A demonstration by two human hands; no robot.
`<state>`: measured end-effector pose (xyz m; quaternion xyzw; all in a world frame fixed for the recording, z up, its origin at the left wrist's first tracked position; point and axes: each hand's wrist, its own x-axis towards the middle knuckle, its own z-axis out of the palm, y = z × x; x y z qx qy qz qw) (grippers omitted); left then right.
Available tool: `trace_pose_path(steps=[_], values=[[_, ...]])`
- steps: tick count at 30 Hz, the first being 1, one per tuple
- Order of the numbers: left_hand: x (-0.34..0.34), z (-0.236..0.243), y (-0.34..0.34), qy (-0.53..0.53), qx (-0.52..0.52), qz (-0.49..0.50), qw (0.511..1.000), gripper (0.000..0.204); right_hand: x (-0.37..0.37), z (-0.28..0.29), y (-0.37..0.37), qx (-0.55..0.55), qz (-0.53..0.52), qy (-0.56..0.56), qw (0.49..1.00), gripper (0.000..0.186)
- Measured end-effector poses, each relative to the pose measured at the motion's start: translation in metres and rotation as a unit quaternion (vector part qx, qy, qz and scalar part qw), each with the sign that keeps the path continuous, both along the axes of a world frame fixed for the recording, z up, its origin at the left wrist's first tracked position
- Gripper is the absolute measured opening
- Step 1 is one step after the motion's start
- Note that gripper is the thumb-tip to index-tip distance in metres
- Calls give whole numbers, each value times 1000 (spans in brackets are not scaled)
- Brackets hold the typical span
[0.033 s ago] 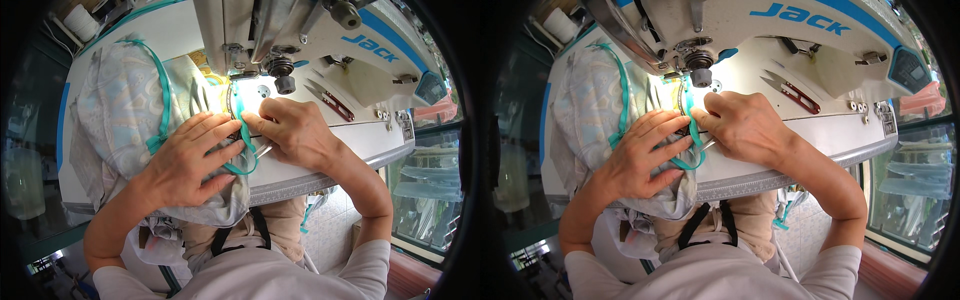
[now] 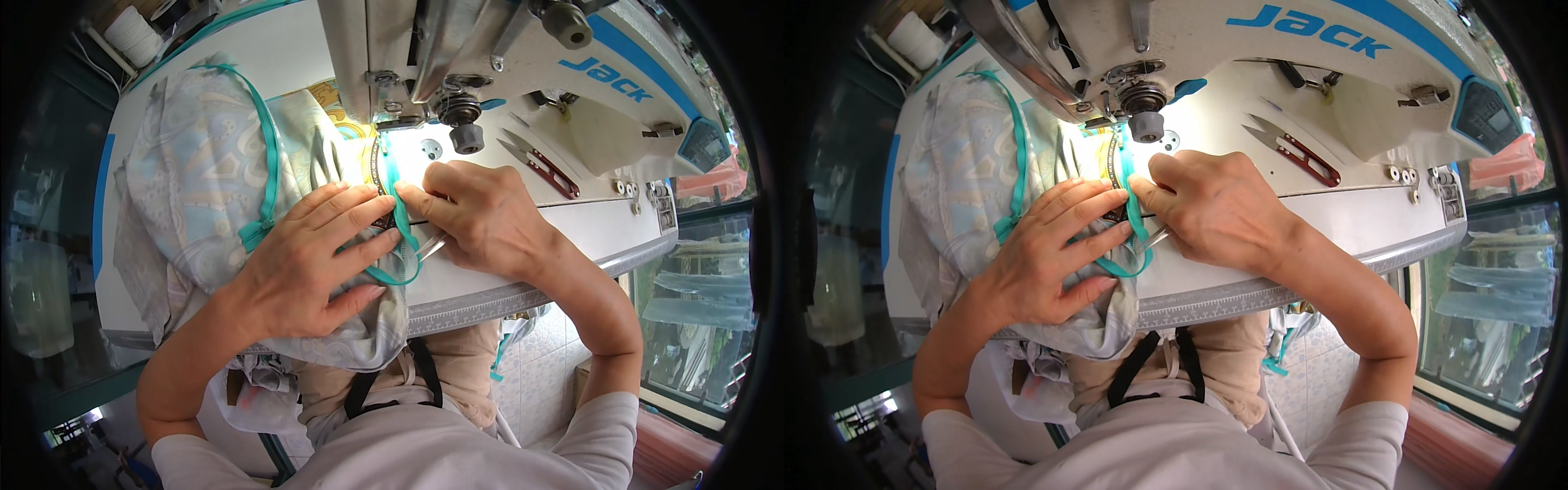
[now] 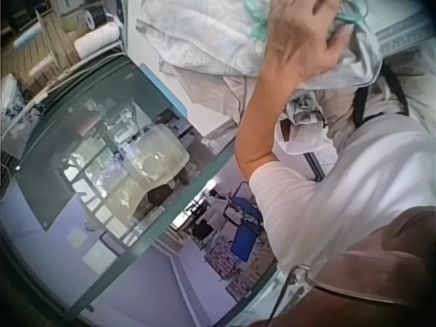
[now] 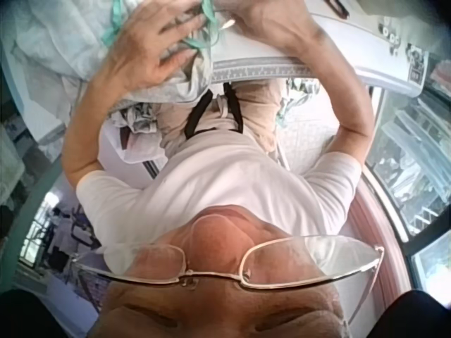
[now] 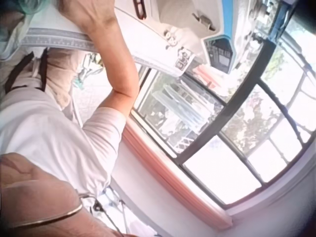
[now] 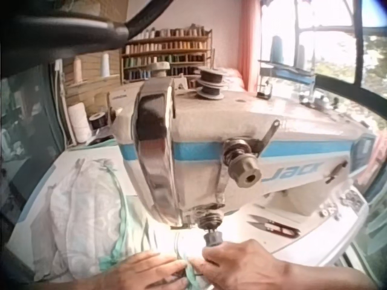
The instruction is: The person is sewing a light-colored patterned fabric with a teal elastic band using a sewing machine. They guide the fabric and elastic under the needle, occasionally using tweezers to adjust the material for precise stitching.
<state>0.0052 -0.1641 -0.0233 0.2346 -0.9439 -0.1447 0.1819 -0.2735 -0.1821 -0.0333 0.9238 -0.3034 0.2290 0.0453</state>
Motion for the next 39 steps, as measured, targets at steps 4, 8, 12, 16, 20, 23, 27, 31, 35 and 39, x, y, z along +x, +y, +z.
trace_pose_path(steps=[4,8,12,16,20,23,27,31,35,39], values=[[0,3,2,-3,-1,2,1000,57,2,2,-1,10,21,26,999,28],[-1,3,2,47,-15,45,998,57,6,2,-1,32,25,16,999,22],[-21,2,-9,7,-34,83,996,58,6,3,2,39,17,4,999,21],[-18,-6,-10,-10,-75,92,993,60,8,0,1,39,21,-5,999,20],[-14,-6,-9,-12,-82,87,993,59,8,1,3,37,14,-3,999,19],[-12,-9,-8,-7,-75,85,994,60,8,0,3,35,13,-1,999,20],[-20,-4,-8,-16,-60,96,993,61,8,-1,4,25,11,-5,1000,19],[-20,-4,-8,-33,-76,108,991,61,11,-3,3,26,16,-14,999,17],[-18,-5,-7,-21,-72,108,991,59,9,-3,4,25,13,0,1000,18],[-16,-5,-6,-25,-65,102,992,59,8,-1,5,27,7,4,1000,18]])
